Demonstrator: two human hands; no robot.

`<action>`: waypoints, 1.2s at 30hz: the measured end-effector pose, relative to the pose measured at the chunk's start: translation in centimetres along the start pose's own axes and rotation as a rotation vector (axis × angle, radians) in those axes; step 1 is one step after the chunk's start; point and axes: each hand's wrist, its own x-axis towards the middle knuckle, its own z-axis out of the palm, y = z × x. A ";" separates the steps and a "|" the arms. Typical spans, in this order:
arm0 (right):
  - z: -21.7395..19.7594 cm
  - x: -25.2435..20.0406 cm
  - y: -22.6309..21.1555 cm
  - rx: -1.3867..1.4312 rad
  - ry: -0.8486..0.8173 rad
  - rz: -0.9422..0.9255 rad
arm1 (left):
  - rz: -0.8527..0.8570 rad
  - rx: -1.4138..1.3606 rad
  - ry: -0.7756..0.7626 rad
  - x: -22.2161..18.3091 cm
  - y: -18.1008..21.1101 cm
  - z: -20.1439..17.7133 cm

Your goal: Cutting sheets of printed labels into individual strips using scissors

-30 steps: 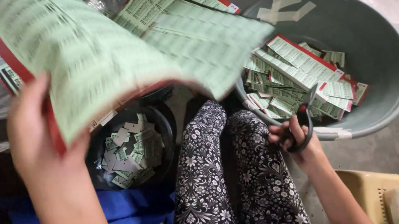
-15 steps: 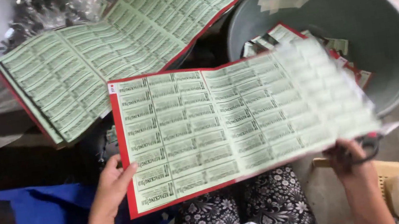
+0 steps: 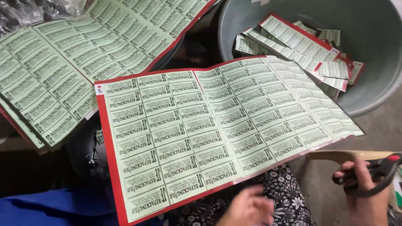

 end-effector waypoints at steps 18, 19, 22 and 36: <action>4.7 -10.9 -10.2 -0.434 -0.413 1.162 | 0.042 0.436 0.668 3.5 8.9 3.1; 5.4 -10.7 -10.5 -0.436 -0.414 1.161 | 0.043 0.435 0.668 3.3 9.1 3.4; 6.7 -10.3 -10.4 -0.522 -0.576 1.111 | 0.085 0.522 0.627 2.7 9.2 3.6; 4.2 -10.5 -3.3 -0.255 -0.706 0.934 | -0.035 0.548 0.540 2.1 9.2 4.8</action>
